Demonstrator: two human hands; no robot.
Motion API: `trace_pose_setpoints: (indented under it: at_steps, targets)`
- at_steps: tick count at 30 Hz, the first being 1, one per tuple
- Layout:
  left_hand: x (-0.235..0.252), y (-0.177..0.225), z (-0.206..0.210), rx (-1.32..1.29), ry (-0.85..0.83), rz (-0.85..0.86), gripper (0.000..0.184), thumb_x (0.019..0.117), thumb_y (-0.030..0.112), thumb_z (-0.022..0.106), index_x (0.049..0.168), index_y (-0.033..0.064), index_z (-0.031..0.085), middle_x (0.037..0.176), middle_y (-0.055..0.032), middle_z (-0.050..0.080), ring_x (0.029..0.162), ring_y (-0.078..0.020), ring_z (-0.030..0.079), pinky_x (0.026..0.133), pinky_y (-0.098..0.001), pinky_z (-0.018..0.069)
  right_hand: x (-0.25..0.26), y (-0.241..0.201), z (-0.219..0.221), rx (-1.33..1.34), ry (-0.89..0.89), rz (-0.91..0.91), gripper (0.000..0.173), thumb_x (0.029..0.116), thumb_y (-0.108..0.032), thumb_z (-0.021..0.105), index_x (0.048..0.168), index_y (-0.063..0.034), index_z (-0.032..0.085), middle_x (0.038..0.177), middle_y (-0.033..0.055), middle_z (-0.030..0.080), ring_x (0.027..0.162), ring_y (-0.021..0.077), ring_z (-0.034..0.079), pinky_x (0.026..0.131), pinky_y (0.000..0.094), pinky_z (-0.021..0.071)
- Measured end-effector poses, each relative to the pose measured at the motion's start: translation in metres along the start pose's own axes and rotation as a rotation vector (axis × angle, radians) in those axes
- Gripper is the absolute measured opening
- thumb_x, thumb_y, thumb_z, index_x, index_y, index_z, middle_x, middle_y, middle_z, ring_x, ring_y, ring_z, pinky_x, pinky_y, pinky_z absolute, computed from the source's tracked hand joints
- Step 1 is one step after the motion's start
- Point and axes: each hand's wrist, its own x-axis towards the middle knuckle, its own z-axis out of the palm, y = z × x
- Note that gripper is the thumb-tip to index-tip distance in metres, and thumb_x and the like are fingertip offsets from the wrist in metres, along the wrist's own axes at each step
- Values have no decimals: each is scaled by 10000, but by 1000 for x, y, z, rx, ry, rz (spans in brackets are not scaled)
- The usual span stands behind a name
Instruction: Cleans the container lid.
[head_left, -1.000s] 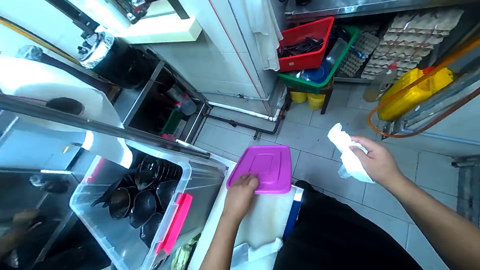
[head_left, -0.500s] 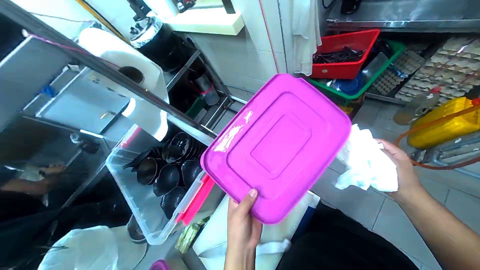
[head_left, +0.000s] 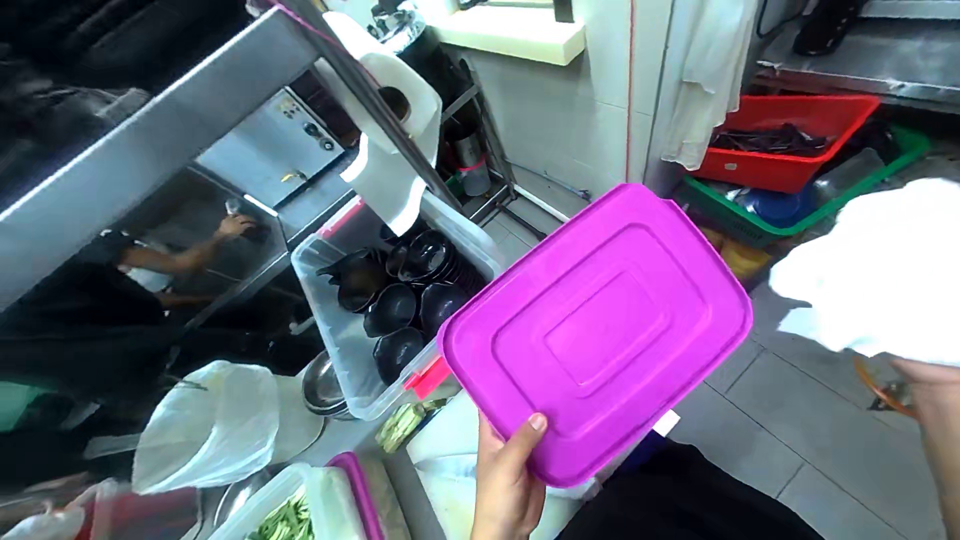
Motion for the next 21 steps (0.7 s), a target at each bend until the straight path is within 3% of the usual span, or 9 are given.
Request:
trace_pose_setpoints:
  at_steps: [2,4,6,8,10,14,17,18,21]
  targets:
    - [-5,0,3,64,1,38,746,791,-26,777,1386,-7,328,1075,-225,687,931,-324,738,807,-511,637,-2,5,20,16,92,-1,428,1099,-453,204,1173,-240,569,1025,-59,703,945,28,690,748,255,616]
    - [-11,-3,8,114,-52,70,692,832,-36,739,1393,4,335,1085,-186,698,947,-293,737,827,-488,635,0,14,49,-1,-87,-12,353,1107,-384,291,1161,-252,614,1032,-76,712,953,22,683,802,251,604]
    - [-18,-6,12,157,-152,100,638,869,-32,713,1393,31,354,1104,-134,714,974,-258,738,855,-469,632,3,32,111,-310,-223,-154,281,1102,-231,360,1233,-203,607,1091,-87,696,997,14,666,882,241,582]
    - [-27,-7,16,183,-249,95,597,899,-21,699,1394,38,371,1114,-108,723,991,-235,737,877,-461,627,6,70,150,-696,-311,-335,340,1072,-154,474,1366,-44,602,1290,24,664,1139,67,642,1001,288,549]
    - [-30,-8,17,216,-276,98,597,906,-38,685,1395,37,349,1123,-104,718,1001,-227,734,889,-454,624,-5,108,174,-858,-438,-381,347,1038,-176,523,1318,-24,663,1425,114,607,1341,173,553,1130,383,469]
    - [-17,-3,4,306,-219,167,627,897,-49,673,1404,2,309,1135,-120,693,1005,-228,726,888,-448,624,-86,154,224,-761,-793,-511,312,975,-182,590,1248,-116,726,1450,65,593,1448,257,435,1209,514,355]
    - [-20,1,-12,454,-206,292,317,874,116,747,1171,167,648,992,90,745,919,-19,700,835,-265,592,-135,166,246,-715,-1090,-648,317,978,-189,580,1254,-198,735,1472,40,583,1483,319,379,1199,547,351]
    - [-22,5,-14,484,-188,317,276,868,115,746,1127,188,681,965,116,745,906,6,694,829,-245,588,-138,169,249,-695,-1155,-704,315,1003,-193,568,1274,-220,725,1474,38,583,1483,331,379,1196,553,353]
    - [-29,12,-9,390,-143,313,481,871,-29,703,1276,82,468,1046,18,730,956,-93,720,864,-324,618,-121,179,251,-769,-1218,-826,325,1042,-234,505,1299,-292,694,1482,13,579,1469,294,418,1170,543,394]
